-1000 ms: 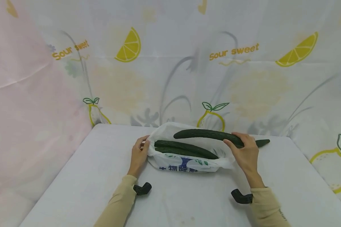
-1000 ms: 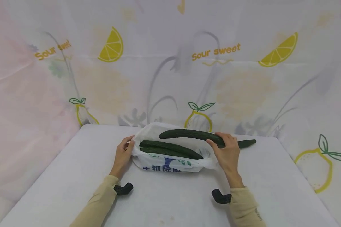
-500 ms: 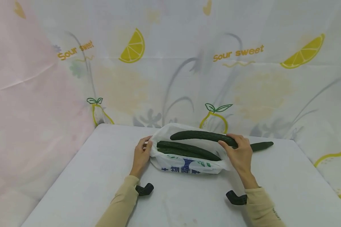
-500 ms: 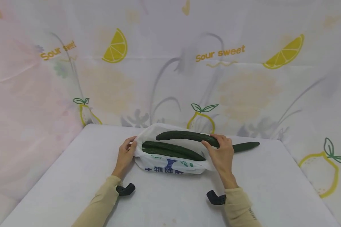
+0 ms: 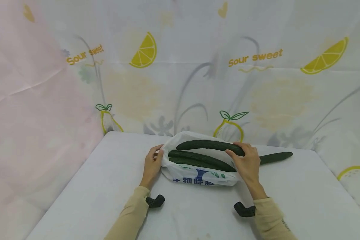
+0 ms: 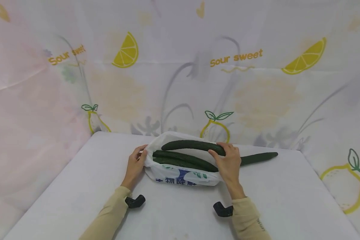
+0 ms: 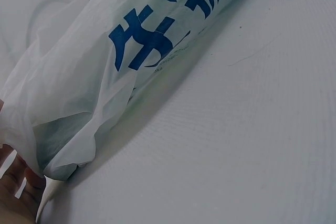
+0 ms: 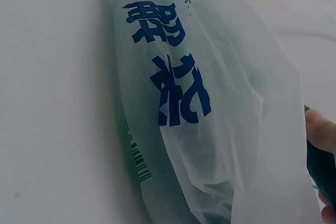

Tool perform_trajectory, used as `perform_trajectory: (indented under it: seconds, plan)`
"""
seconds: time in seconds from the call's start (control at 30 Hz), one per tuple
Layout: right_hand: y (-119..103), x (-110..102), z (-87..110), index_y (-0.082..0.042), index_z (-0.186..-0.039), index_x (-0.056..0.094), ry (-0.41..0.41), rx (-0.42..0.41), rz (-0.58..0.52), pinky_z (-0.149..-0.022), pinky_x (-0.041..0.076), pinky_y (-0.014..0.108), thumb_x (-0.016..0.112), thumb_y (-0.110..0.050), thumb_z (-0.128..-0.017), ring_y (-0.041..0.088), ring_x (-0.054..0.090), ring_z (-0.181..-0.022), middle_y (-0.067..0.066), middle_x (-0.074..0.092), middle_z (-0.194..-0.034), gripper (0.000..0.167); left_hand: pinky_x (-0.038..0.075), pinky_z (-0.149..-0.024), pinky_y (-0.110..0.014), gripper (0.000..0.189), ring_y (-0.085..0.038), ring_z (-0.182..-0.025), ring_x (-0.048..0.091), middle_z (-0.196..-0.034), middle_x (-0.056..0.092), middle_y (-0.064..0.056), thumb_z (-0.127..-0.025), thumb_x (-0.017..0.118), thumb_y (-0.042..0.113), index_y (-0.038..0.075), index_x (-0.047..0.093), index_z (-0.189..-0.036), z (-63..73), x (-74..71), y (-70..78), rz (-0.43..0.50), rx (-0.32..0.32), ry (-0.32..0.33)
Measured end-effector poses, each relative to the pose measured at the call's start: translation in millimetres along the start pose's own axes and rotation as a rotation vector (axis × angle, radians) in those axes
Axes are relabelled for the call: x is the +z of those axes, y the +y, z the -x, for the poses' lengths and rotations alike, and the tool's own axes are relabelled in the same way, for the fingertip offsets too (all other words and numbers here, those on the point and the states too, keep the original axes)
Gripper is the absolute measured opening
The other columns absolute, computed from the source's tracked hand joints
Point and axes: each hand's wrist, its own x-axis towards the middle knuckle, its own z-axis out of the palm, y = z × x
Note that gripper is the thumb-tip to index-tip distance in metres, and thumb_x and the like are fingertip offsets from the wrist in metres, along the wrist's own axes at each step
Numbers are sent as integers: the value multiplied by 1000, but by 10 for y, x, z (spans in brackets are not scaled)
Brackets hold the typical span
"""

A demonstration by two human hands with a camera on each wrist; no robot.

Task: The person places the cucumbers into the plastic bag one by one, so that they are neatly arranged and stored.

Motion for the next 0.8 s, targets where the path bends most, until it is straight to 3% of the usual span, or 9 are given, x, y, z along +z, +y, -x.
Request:
perform_trajectory:
  seconds: [0.37,0.8]
  plan:
    - [-71,77,2,-8,-108,69,-55,48,9,-76,40,48,83,-24,-71,32,52,-91,15,67,-103,42,47,-77,-28,30,-19,-93,58,-120,61,-5,-98,52,27,17,60,-124,-9,11,6,15,0,-8]
    - [-102,203,9,-4,-107,69,-76,12,18,-78,42,48,81,-22,-73,36,53,-92,19,67,-107,41,48,-77,-27,29,-20,-93,58,-120,61,-5,-98,52,25,16,61,-124,0,-5,22,24,7,-1]
